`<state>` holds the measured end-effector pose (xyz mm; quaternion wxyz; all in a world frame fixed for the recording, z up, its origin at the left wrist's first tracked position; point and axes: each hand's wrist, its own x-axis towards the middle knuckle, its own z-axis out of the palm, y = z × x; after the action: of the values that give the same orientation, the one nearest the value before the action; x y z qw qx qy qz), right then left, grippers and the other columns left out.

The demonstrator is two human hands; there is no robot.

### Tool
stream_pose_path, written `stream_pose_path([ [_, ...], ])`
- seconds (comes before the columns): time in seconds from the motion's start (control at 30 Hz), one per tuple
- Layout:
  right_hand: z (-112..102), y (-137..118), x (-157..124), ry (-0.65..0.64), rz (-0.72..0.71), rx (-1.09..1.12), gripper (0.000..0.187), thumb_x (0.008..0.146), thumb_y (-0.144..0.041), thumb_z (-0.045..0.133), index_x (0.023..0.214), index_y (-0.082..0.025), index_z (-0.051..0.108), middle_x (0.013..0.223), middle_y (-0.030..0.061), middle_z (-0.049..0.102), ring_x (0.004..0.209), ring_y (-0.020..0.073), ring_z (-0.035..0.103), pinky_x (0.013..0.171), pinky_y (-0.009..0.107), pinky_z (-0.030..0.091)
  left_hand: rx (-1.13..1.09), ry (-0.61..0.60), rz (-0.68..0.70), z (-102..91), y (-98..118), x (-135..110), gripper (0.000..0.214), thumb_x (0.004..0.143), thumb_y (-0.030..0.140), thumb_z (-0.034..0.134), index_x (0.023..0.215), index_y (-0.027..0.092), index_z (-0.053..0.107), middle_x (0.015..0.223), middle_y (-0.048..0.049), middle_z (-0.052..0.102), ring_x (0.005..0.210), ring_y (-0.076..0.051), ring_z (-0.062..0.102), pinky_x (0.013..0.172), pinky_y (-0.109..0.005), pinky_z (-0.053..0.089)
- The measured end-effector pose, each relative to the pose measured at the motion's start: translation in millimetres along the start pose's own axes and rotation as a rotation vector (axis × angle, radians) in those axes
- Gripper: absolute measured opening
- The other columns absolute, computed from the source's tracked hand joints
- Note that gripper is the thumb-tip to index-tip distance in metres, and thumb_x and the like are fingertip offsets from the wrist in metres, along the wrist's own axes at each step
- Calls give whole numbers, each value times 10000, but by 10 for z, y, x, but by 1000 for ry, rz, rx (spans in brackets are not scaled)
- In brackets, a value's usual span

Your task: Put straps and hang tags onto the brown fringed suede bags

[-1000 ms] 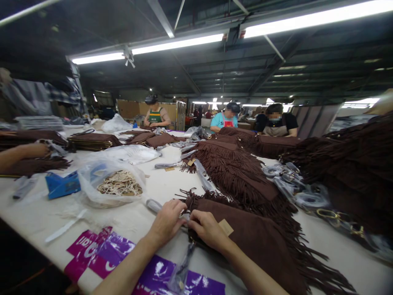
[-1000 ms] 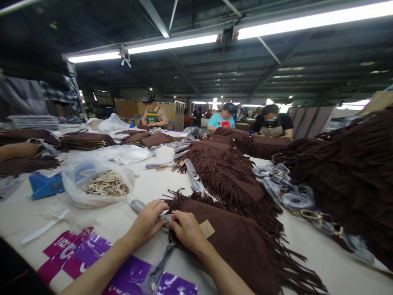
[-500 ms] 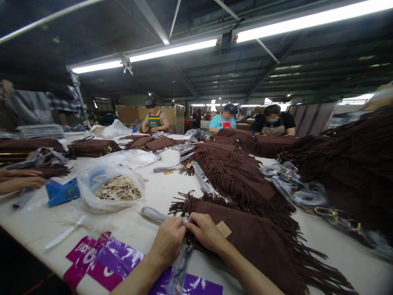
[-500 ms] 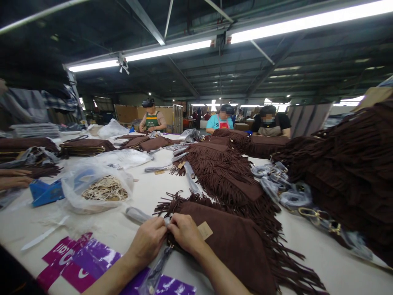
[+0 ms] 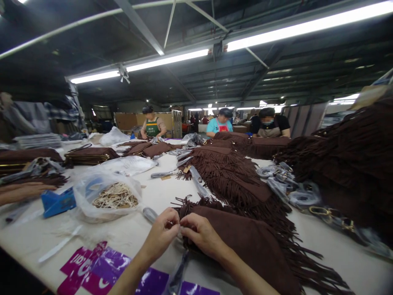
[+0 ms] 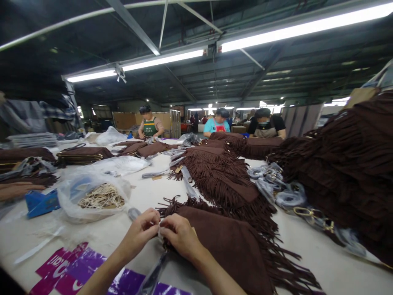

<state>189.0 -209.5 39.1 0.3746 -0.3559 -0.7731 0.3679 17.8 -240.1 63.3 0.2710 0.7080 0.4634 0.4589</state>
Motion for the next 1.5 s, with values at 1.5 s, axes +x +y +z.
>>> stream_pose_path([
  [1.5,-255,34,-55,-155,-43,-267,168,662,-106,722,765,-221,655,895,-3,639,882,197,577,788,268,407,-870,7,-608,128,-224,-59,248,563,279,648,675,205,439,564,79,492,431,-50,391,406,-168,186],
])
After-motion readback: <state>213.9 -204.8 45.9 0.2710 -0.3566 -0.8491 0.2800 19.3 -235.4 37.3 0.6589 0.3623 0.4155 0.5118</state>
